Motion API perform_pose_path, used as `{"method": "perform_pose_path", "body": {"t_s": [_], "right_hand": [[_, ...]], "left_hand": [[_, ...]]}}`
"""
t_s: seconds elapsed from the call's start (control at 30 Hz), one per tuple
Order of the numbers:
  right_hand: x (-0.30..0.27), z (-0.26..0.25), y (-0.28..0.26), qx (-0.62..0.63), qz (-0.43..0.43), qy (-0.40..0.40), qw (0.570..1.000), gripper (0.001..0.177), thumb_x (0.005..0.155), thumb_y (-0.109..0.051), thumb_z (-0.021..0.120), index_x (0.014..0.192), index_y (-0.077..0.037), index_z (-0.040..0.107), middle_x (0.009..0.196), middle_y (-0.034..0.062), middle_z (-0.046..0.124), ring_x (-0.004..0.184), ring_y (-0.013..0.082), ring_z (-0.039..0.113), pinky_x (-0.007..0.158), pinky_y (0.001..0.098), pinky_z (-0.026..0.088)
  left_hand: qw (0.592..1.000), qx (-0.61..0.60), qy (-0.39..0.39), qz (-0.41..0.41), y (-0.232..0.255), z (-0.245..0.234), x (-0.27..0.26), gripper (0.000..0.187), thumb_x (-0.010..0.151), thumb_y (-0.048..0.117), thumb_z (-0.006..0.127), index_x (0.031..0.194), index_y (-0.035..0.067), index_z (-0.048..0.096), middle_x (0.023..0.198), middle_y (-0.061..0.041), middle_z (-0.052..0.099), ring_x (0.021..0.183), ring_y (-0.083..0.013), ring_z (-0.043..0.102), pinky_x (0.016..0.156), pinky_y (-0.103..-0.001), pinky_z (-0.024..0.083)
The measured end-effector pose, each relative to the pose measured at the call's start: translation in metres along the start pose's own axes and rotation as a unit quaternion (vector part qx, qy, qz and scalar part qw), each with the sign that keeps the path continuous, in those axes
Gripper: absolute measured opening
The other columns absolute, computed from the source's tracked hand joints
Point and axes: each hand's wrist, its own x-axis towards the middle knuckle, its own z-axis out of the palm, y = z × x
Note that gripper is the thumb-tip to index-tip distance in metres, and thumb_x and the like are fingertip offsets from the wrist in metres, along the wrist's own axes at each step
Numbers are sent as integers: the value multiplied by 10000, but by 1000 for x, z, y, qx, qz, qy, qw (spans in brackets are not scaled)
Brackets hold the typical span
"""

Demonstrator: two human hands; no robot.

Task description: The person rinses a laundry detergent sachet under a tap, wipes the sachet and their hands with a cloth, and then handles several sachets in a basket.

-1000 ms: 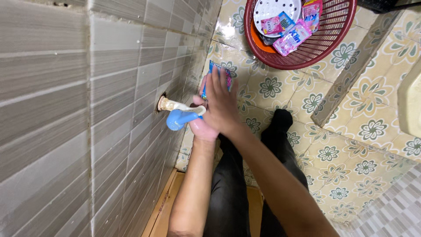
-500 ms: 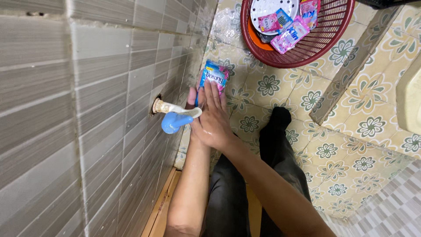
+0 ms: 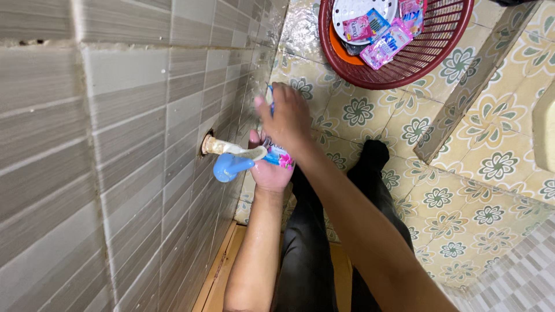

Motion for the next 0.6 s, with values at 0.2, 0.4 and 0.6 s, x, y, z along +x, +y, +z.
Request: {"method": "perform_pose_path", "body": {"t_s": [0.2, 0.4, 0.6], "right_hand": [[-86, 29, 16, -23, -217, 71, 973, 756, 903, -416, 647, 1492, 28, 480, 1614, 341, 212, 1530, 495, 142, 1197, 687, 79], [-90, 19, 20, -33, -205, 61, 976, 763, 907, -381, 638, 1500, 14, 367, 1705, 307, 142, 1616, 448, 70, 1209, 741, 29], [-28, -9, 1, -31, -152, 104, 982, 807, 913, -474, 614, 1429, 123, 449, 1493, 291, 379, 1421, 432, 307, 1079, 733, 201]], "left_hand": [[997, -26, 42, 52, -1, 11, 13, 809, 1035, 637, 394, 1624, 87, 316, 1682, -80, 348, 1577, -224, 259, 1272, -501, 213], [994, 75, 81, 17, -10, 25, 10, 696, 1031, 467, 398, 1625, 123, 282, 1708, 11, 290, 1608, -173, 223, 1276, -582, 222], [999, 27, 43, 20, -9, 32, 18, 705, 1061, 502, 459, 1639, 128, 307, 1667, -97, 358, 1519, -309, 343, 1263, -489, 262]]}}
